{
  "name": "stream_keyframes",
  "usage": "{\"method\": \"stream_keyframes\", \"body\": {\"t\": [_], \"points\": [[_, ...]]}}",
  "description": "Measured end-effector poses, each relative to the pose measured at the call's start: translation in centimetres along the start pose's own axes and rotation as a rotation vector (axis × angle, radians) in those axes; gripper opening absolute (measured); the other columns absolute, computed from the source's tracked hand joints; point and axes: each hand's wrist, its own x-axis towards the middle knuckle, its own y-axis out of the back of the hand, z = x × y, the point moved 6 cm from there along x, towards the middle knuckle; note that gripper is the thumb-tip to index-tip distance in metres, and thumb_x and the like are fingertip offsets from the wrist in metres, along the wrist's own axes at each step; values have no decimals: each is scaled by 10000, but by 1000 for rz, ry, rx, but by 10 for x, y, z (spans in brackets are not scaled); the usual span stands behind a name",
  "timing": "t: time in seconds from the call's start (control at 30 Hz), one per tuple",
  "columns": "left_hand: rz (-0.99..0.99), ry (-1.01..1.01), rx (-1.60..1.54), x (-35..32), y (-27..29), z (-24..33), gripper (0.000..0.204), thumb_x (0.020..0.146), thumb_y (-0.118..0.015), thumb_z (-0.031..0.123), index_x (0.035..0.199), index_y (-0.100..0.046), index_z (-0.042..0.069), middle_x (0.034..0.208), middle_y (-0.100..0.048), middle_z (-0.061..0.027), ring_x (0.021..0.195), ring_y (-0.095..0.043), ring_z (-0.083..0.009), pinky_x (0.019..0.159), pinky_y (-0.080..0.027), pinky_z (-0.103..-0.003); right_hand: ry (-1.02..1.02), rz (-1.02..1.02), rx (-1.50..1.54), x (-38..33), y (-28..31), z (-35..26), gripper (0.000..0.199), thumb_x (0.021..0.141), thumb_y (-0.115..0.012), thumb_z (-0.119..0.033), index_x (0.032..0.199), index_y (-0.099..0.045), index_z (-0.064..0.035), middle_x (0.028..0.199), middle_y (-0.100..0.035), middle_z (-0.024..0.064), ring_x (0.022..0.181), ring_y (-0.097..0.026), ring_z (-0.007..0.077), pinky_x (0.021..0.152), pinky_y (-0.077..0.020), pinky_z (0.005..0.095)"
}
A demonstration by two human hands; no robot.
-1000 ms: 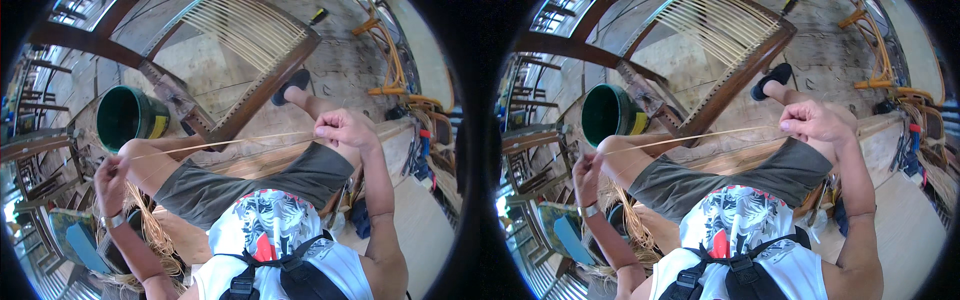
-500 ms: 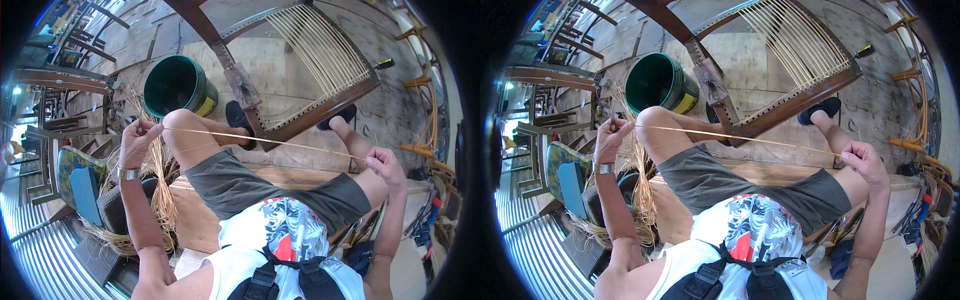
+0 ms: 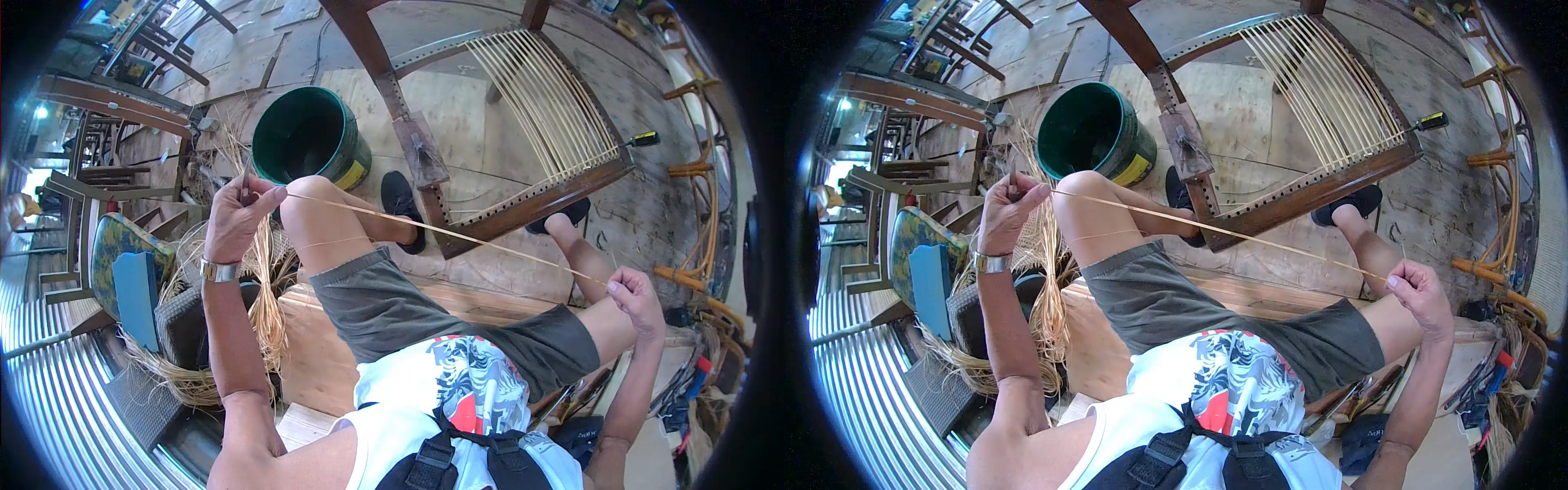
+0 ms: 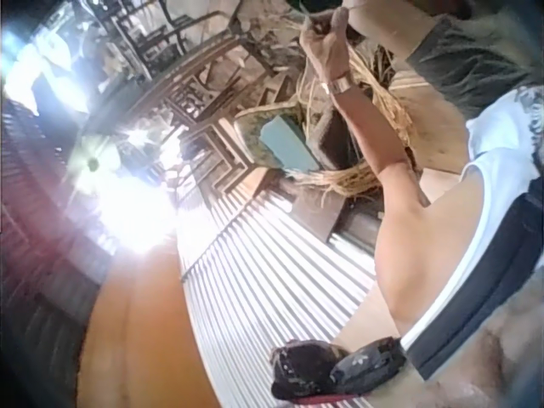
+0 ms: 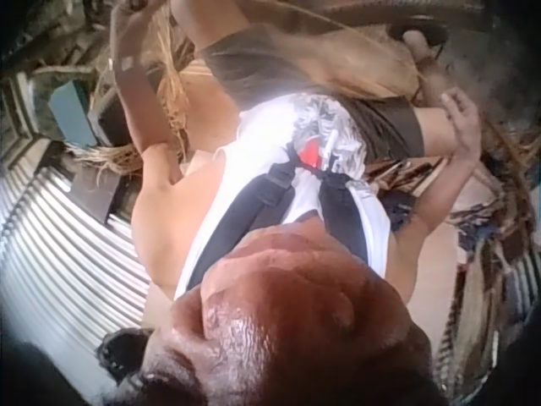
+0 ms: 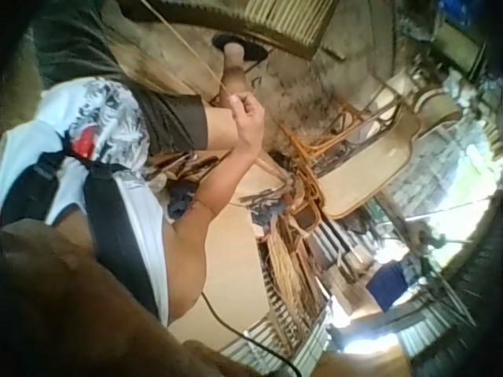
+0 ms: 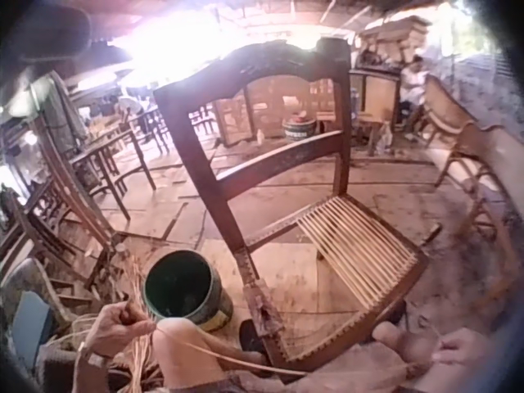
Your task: The person is repairing a chair by weaving rattan or similar natural fibers onto the seat frame.
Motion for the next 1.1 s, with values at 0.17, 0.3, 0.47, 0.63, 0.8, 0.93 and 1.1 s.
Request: {"method": "stream_keyframes", "body": {"t": [0.17, 0.3, 0.47, 0.63, 0.8, 0.93, 1.1], "points": [[7, -204, -50, -13, -41, 18, 171, 886, -748, 73, 1009, -636, 32, 859, -630, 74, 746, -559, -31, 642, -446, -214, 32, 82, -140, 4, 24, 10, 153, 916, -647, -175, 810, -617, -69, 656, -500, -80, 567, -395, 7, 512, -291, 207], [-335, -428, 786, -39, -121, 17, 278, 867, -719, 181, 1126, -631, 126, 929, -709, -54, 844, -697, -276, 730, -535, -388, 186, 186, -458, 5, 56, 13, 158, 920, -620, -146, 803, -596, -44, 687, -480, -67, 633, -413, 29, 557, -329, 226], [-234, -538, 895, -45, -139, 13, 212, 856, -675, 167, 1064, -652, 139, 944, -688, -92, 848, -669, -317, 714, -531, -405, 51, 227, -418, -6, 82, 25, 147, 915, -618, -121, 824, -604, -6, 725, -521, -50, 698, -450, 44, 623, -385, 250], [-73, -345, 766, -50, -58, -19, 262, 873, -607, 10, 1115, -675, 86, 966, -661, -163, 876, -644, -362, 732, -506, -387, 66, 237, -340, -13, 88, 19, 160, 927, -623, -146, 861, -621, 0, 743, -547, -47, 711, -458, 41, 644, -400, 245], [370, 150, 1002, -82, 52, -35, 278, 957, -636, 196, 1164, -665, 13, 900, -681, -178, 780, -631, -251, 718, -502, -371, 138, 200, -301, -10, 81, 6, 142, 936, -630, -134, 870, -619, -9, 746, -544, -60, 708, -459, 32, 639, -392, 238], [390, -255, 505, -89, -1, 19, 268, 1049, -491, 161, 1134, -672, -19, 1035, -720, -116, 959, -670, -198, 890, -509, -320, 165, 157, -299, 6, 56, -17, 141, 930, -636, -140, 878, -625, -9, 754, -564, -49, 721, -481, 40, 660, -408, 239], [-277, -371, -138, -67, -215, 98, 247, 996, -542, 65, 1212, -653, 19, 1099, -713, -129, 955, -660, -148, 800, -510, -292, 332, 25, -461, 13, -12, -65, 116, 926, -630, -120, 887, -647, -12, 714, -564, -15, 695, -499, 69, 627, -412, 257]]}}
